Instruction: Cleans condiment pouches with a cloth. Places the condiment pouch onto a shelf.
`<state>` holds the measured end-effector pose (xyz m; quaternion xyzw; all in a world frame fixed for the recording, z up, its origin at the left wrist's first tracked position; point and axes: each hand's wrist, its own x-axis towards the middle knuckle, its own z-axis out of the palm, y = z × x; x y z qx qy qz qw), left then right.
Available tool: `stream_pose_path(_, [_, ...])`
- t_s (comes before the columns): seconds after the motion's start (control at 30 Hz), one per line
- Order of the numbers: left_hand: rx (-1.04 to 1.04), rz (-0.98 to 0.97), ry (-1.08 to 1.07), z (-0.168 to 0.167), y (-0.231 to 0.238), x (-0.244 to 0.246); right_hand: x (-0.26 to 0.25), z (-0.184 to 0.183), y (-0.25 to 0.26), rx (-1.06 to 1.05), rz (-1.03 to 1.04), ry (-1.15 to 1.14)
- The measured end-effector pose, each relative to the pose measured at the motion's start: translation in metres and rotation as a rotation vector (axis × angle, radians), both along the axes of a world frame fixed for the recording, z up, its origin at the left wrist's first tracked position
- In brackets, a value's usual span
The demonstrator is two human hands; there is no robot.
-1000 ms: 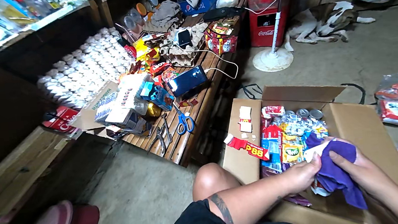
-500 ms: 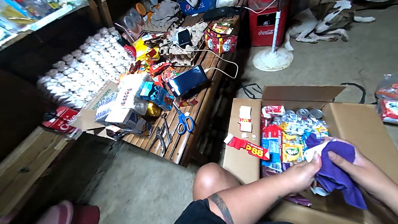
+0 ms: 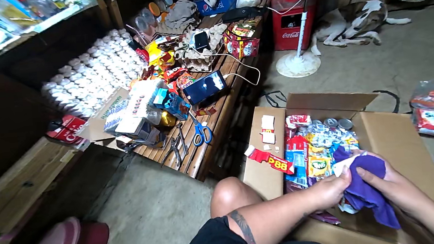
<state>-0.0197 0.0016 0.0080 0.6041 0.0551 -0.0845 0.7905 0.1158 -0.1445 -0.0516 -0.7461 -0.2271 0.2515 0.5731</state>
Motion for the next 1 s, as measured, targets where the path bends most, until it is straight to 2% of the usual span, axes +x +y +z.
stream_pose_path(0.23, [-0.026, 0.000, 0.037, 0.003, 0.002, -0.001, -0.001, 0.001, 0.001, 0.005, 0.019, 0.000])
stream_pose_path(0.33, [-0.019, -0.009, -0.039, -0.034, -0.003, 0.008, 0.000, 0.001, 0.000, -0.018, 0.019, 0.005])
stream_pose_path(0.4, [-0.011, -0.011, -0.078, -0.045, -0.004, 0.012, 0.001, -0.002, -0.001, -0.027, 0.018, 0.004])
stream_pose_path(0.53, [0.053, -0.014, -0.017, -0.019, -0.002, 0.005, 0.005, -0.010, -0.002, -0.012, 0.039, -0.010])
stream_pose_path(0.63, [0.069, -0.041, -0.042, -0.032, -0.001, 0.006, 0.004, -0.006, -0.002, -0.021, 0.027, -0.003])
stream_pose_path(0.77, [0.056, -0.034, -0.059, -0.033, -0.002, 0.006, 0.003, -0.008, -0.002, -0.025, 0.020, 0.005])
stream_pose_path(0.9, [0.053, -0.017, 0.029, -0.001, 0.002, 0.001, 0.001, -0.003, -0.001, -0.070, 0.015, 0.005])
stream_pose_path(1.0, [0.040, -0.032, 0.055, 0.005, 0.004, 0.000, -0.001, -0.001, -0.001, -0.075, 0.013, -0.006])
